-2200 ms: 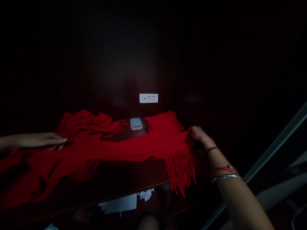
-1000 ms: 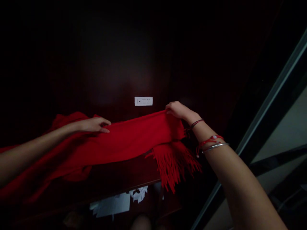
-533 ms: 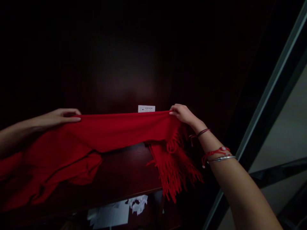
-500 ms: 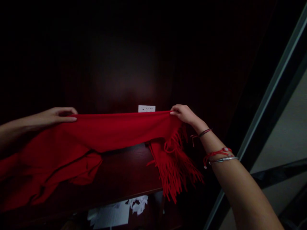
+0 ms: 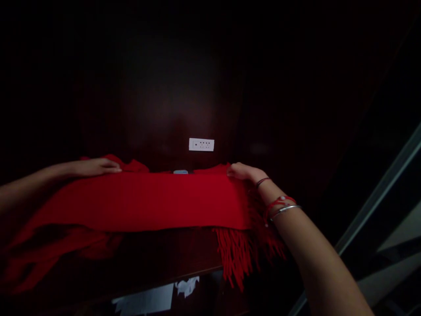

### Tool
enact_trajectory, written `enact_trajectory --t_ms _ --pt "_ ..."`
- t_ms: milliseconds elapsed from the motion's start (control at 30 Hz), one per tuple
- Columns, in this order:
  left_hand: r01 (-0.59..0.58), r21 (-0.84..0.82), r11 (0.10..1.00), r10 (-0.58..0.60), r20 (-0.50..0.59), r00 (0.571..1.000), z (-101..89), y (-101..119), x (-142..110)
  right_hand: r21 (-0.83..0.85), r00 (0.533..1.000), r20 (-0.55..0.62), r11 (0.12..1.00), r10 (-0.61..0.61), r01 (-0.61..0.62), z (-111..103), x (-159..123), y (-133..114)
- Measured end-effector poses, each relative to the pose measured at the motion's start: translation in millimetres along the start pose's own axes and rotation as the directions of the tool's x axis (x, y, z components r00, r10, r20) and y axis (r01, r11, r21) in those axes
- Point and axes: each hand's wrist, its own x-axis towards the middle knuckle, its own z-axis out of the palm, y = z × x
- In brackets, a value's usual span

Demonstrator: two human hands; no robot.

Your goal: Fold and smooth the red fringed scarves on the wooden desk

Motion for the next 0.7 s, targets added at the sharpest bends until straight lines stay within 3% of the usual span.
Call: enact_trajectory --t_ms 67,100,200,300,333,400,467,533,600,700 --pt "-0.05 0.169 0.984 0.02 0.177 0.984 30.4 1.2 13.1 -0.12 0.997 0.06 0.992 0.047 -0.04 28.5 19.2 -3.9" --pt "-0.052 0.258 0.965 -0.004 0.212 0.977 43.6 4.0 17.3 -0.157 0.995 0.048 0.985 0.084 -0.075 41.5 26.0 -6.6" --pt "0.013 0.49 0.871 -0.077 0.111 0.991 70.3 23.6 21.8 -0.188 0.992 -0.002 0.974 0.128 -0.126 70.4 34.2 -14.1" --pt "-0.013 0.604 0.797 0.042 -0.034 0.999 83.7 60.8 17.8 -0.201 0.991 -0.072 0.972 0.109 -0.122 82.2 28.5 -19.1" --pt "-0.05 0.6 0.799 0.083 -0.028 0.996 88.1 75.5 14.7 -0.202 0.989 -0.106 0.971 0.106 -0.126 83.2 24.6 -20.9" --pt "-0.239 0.45 0.861 0.217 0.101 0.971 99.6 104.1 5.8 -0.183 0.976 -0.184 0.972 0.114 -0.148 82.7 15.2 -26.6" --pt "-0.478 0.22 0.851 0.424 0.252 0.87 114.5 126.5 -5.5 -0.126 0.966 -0.235 0.982 0.105 -0.137 80.8 4.3 -37.1" --pt "-0.588 0.09 0.804 0.538 0.313 0.783 129.4 139.0 -16.5 -0.04 0.972 -0.232 0.999 0.025 -0.036 79.9 -7.0 -52.9" --pt "-0.611 0.082 0.787 0.56 0.32 0.764 139.9 141.6 -24.7 0.052 0.971 -0.217 0.992 -0.1 0.114 81.7 -18.1 -72.5" --pt "-0.594 0.113 0.796 0.543 0.297 0.785 144.5 133.5 -30.5 0.139 0.946 -0.224 0.953 -0.234 0.269 90.3 -31.5 -102.6"
